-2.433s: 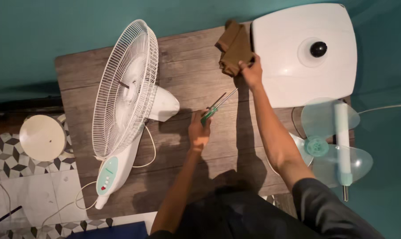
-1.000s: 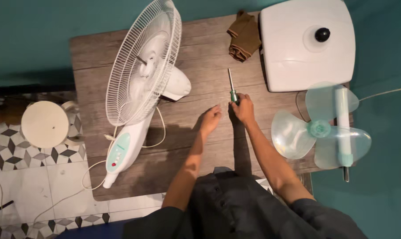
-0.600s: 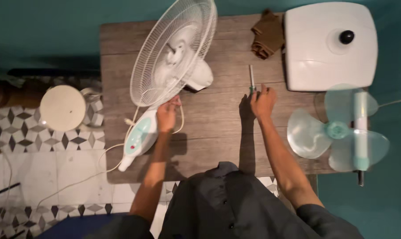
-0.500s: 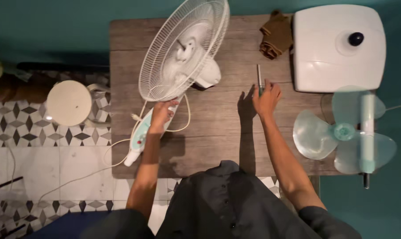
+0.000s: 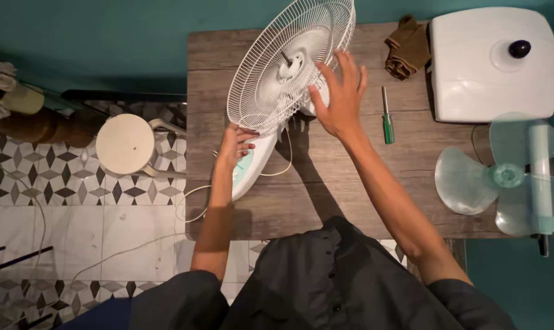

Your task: The person disassembles a standing electric fan on a wooden table. They remove the fan head, the central cap, the fan blades, and the front grille, placing each part on the table.

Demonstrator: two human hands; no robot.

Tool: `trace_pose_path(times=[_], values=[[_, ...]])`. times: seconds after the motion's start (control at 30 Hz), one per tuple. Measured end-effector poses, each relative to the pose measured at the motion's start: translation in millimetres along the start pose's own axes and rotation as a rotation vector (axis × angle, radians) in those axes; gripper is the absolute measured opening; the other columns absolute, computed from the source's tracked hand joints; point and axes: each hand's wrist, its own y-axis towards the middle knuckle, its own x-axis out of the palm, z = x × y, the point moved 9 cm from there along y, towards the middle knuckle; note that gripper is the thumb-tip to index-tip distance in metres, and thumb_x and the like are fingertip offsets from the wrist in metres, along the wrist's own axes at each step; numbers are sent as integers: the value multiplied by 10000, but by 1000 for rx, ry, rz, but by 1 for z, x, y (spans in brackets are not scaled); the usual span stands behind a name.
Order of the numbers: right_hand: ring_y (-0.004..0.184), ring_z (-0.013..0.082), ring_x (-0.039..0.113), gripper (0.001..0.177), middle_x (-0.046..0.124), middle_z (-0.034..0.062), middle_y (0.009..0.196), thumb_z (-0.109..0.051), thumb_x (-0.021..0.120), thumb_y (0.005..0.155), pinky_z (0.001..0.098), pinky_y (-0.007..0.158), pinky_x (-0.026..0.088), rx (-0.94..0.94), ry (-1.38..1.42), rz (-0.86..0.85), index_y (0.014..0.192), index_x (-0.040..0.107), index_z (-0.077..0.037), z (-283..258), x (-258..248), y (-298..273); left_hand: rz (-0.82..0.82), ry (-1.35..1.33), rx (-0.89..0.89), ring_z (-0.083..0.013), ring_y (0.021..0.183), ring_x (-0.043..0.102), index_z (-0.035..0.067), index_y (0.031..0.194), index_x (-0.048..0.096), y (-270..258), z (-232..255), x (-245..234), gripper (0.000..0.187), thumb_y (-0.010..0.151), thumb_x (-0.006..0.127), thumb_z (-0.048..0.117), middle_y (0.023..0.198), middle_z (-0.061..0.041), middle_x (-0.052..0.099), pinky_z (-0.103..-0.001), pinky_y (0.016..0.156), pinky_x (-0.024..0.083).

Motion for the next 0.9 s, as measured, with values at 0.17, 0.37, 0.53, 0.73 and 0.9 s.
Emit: trace_pose_path(times=[0.17,0.37,0.53,0.73,0.9], values=[[1563,370,249,380,322,148,1664,-358,699,1028,632,1240,86,-50,-98,-5,1341,635,-151,-9,0,0,-48,66,23,-134,677,608,100,1120,676,5,0,-2,584,952,438,606,1064,-63,793,-276,585,397],[1546,357,284,316,348,128,1658,-365,696,1059,640,1226,91,-90,-157,-2,1317,653,-188,-1,0,-5,-30,53,93,-135,730,652,96,1100,689,13,-4,4,498,904,583,541,1084,-39,794,-290,629,450],[1530,332,328,298,389,105,1640,-349,737,1045,629,1223,101,-104,-192,65,1303,674,-215,3,-8,-18,28,109,136,-157,777,665,119,1141,698,32,-23,-8,480,910,617,532,1100,-40,776,-328,662,475],[1500,302,418,324,406,100,1649,-249,792,1007,626,1226,131,-24,-127,101,1301,669,-186,18,-36,-56,275,851,458,-344,922,745,-1,1055,804,43,-4,-18,651,1091,563,603,976,-202,795,-502,892,527],[1496,314,425,354,399,123,1643,-242,801,986,624,1225,144,-3,-151,109,1299,654,-164,30,-48,-85,514,862,387,-465,1356,453,-89,1325,496,-11,18,0,806,876,704,547,1442,-292,483,-591,1060,395]])
